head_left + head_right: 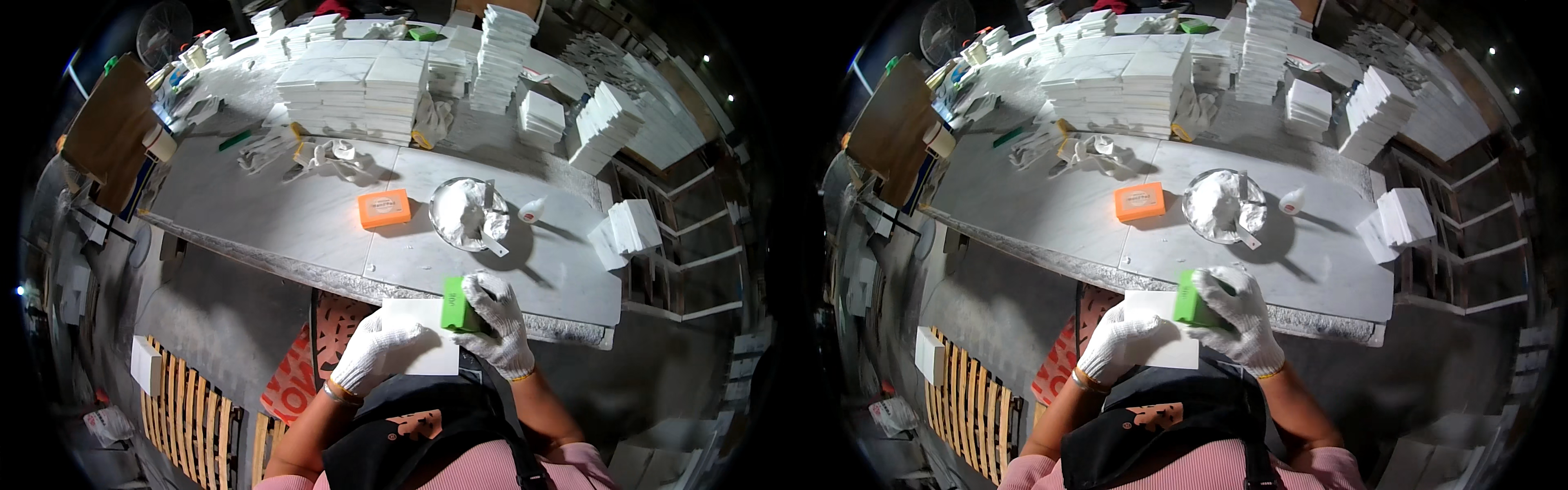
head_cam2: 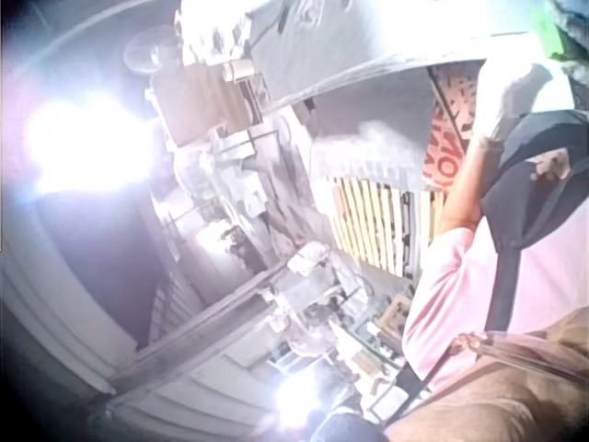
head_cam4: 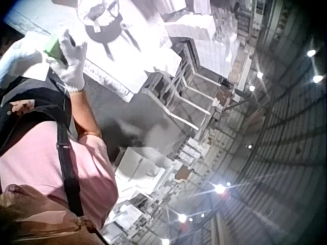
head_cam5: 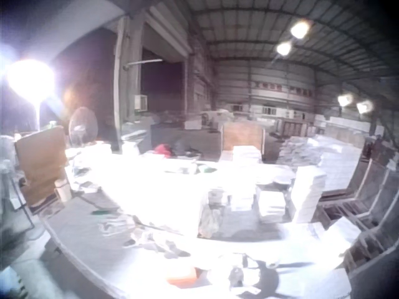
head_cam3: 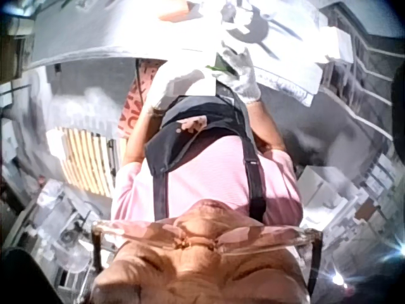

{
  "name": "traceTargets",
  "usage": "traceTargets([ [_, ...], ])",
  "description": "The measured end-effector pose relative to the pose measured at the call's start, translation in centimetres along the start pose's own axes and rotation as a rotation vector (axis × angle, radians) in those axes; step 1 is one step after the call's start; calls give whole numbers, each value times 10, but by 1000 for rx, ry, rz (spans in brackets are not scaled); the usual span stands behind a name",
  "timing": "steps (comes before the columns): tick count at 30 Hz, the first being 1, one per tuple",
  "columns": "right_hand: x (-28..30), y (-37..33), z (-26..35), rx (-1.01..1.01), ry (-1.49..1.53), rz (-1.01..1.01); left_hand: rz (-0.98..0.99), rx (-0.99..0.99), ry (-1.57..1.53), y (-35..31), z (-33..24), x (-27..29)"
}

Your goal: The person applies a white paste to the edges of small white tiles using a metal spatula, then smooths the edges with a green block. The person repeats this process on multiple tiles and stacks the finished pieces on the table.

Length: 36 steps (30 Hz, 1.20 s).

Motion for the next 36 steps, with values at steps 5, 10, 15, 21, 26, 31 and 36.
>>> traceTargets([
  [5, -15, -61, -53, -351, -12, 73, 16, -42, -1, -9, -6, 7],
  [10, -1, -2, 0, -294, 518, -101, 32, -10, 36, -6, -7, -2],
  [15, -13, -16, -19, -163, 146, 1, 18, -43, 44, -13, -11, 5],
  [21, -1, -6, -3, -268, 470, -159, -16, -44, 44, -14, -16, 5],
  [26, -8, 2, 9, -43, 125, -19, -43, -24, 77, -19, -21, -5],
  [31, -12, -33, -34, -304, 228, -79, -45, -50, 121, -18, -17, 13],
  [36, -5, 22, 40, 121, 127, 30, -57, -64, 56, -16, -15, 9],
])
Point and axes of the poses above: each hand's wrist, its own y-axis towards the middle knuckle, its own x-axis out of the back of the hand, z = x × y, the point moved 6 cm from there along y, towards the middle knuckle, and after that the axes turned 1 degree about -y, right-handed, at the moved point
